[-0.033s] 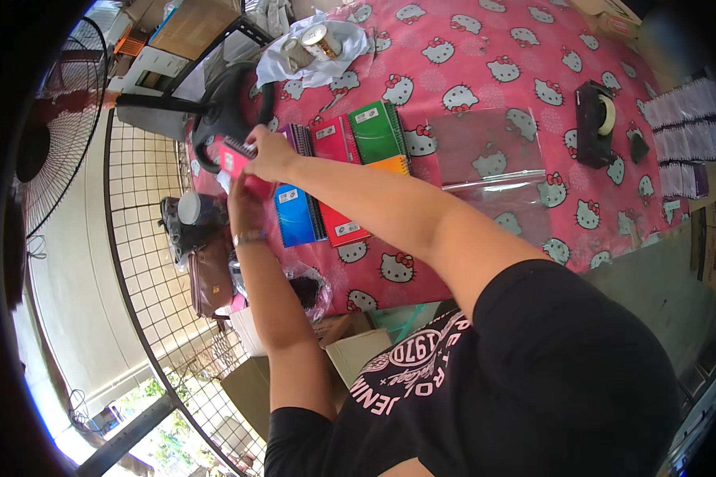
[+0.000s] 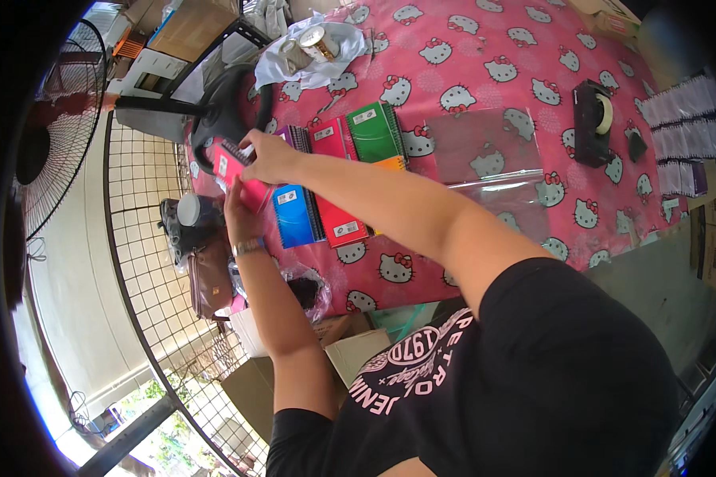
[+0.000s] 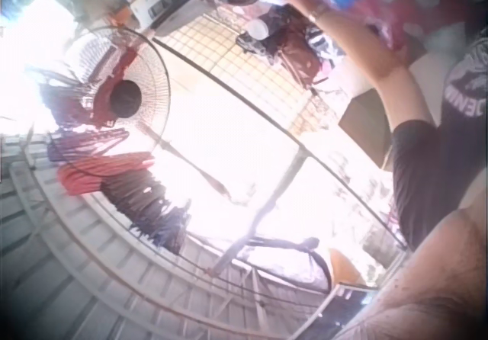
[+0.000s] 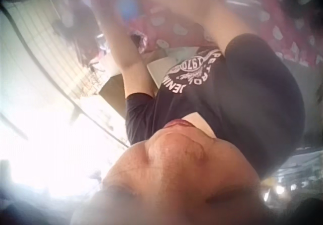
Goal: The person selects individual colorful notepads from a row, places them into a clear plastic bag, and seals the bag using a piece of tape from a dispenser.
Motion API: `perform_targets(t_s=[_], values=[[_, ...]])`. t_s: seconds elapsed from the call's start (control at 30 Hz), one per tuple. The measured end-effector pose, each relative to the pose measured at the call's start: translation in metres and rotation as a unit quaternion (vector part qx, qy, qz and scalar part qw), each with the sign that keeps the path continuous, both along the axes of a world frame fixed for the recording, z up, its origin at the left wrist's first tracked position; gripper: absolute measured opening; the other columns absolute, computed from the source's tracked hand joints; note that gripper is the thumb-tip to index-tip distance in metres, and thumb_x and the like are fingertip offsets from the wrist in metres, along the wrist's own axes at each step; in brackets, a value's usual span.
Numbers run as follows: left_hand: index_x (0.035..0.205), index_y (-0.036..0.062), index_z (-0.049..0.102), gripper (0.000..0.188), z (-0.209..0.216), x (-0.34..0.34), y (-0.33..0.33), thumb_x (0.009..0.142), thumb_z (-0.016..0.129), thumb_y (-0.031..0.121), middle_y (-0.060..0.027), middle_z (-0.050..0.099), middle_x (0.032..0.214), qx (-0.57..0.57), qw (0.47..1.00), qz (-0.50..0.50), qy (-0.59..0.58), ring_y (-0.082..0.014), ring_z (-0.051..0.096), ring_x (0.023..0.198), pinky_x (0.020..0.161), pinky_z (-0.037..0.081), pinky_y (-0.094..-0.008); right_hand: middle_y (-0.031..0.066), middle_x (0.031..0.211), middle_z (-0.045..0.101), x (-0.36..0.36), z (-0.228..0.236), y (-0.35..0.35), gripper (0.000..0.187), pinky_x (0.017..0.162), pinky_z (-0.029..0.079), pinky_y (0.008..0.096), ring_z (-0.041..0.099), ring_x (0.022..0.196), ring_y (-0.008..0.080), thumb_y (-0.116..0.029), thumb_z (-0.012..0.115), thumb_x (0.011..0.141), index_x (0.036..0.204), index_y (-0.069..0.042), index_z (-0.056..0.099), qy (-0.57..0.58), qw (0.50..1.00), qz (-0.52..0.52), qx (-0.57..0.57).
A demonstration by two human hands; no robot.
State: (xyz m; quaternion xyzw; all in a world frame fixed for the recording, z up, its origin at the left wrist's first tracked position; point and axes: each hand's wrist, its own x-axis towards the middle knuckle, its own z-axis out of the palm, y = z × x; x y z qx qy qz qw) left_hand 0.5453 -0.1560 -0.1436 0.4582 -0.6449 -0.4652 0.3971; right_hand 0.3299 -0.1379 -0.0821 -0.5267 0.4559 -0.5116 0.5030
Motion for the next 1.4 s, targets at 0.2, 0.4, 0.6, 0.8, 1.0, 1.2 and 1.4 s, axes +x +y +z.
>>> perform_targets(t_s=[0.2,0.4,0.6,0.8,1.0,1.2,1.4], values=[[0.126,0.0022,0.053,0.036,0.029,-0.078,0.139,0.098,0.05,0.025,-0.0133,0.066,0.115,0.316,0.805,0.094,0.493,-0.029,0.066,0.1,0.084,0.056,-0.0448,0.0238,0.116,0.058,-0.149,-0.073,0.051,0.074,0.097,0.045,0.0412,0.055,0.115,0.0329,-0.051,0.076,0.073,0.12,0.003,0.056,0.335,0.908,-0.226,0.11],[0.126,0.0026,0.055,0.036,-0.005,-0.091,0.236,0.095,0.056,0.021,-0.011,0.062,0.123,0.394,0.784,0.11,0.468,-0.0274,0.058,0.115,0.1,0.046,-0.0472,0.0234,0.11,0.06,-0.168,-0.117,0.056,0.058,0.09,0.049,0.0434,0.059,0.105,0.0373,-0.035,0.076,0.075,0.113,0.003,0.055,0.439,0.852,-0.212,0.19],[0.127,0.0056,0.051,0.042,0.006,-0.11,0.241,0.093,0.062,0.027,-0.0085,0.062,0.121,0.367,0.846,0.139,0.36,-0.0237,0.06,0.111,0.096,0.05,-0.0453,0.0176,0.093,0.067,-0.171,-0.052,0.042,0.047,0.08,0.052,0.0405,0.067,0.086,0.0324,-0.02,0.078,0.073,0.108,-0.001,0.053,0.28,0.942,-0.183,0.009],[0.135,0.0078,0.046,0.057,0.028,-0.13,0.251,0.092,0.059,0.043,-0.0085,0.06,0.125,0.359,0.78,0.124,0.497,-0.026,0.059,0.112,0.096,0.048,-0.0446,0.0164,0.103,0.063,-0.122,0.019,0.143,0.081,0.083,0.049,0.0411,0.063,0.096,0.0294,-0.031,0.08,0.074,0.136,-0.004,0.035,0.14,0.987,0.077,0.035],[0.124,0.0065,0.055,0.036,0.005,-0.117,0.258,0.092,0.061,0.022,-0.0085,0.065,0.113,0.338,0.849,0.15,0.377,-0.0264,0.065,0.099,0.085,0.056,-0.0449,0.022,0.123,0.051,-0.156,-0.069,0.183,0.069,0.09,0.047,0.0458,0.054,0.113,0.0354,-0.037,0.077,0.076,0.127,-0.002,0.045,0.387,0.896,-0.149,0.16],[0.128,0.0065,0.053,0.045,0.001,-0.102,0.274,0.092,0.061,0.033,-0.0096,0.063,0.119,0.356,0.833,0.187,0.379,-0.0268,0.062,0.106,0.09,0.053,-0.047,0.0232,0.099,0.065,-0.153,0.02,0.176,0.042,0.081,0.051,0.0419,0.065,0.095,0.0366,-0.018,0.072,0.078,0.111,0.002,0.054,0.218,0.971,-0.043,0.092],[0.13,0.0078,0.051,0.049,0.022,-0.112,0.274,0.091,0.061,0.036,-0.0101,0.062,0.122,0.332,0.794,0.161,0.482,-0.028,0.061,0.109,0.091,0.052,-0.0498,0.0208,0.114,0.06,-0.098,-0.011,0.145,0.07,0.091,0.046,0.0417,0.059,0.108,0.0315,-0.034,0.079,0.074,0.127,-0.003,0.045,0.308,0.951,-0.019,0.004]])
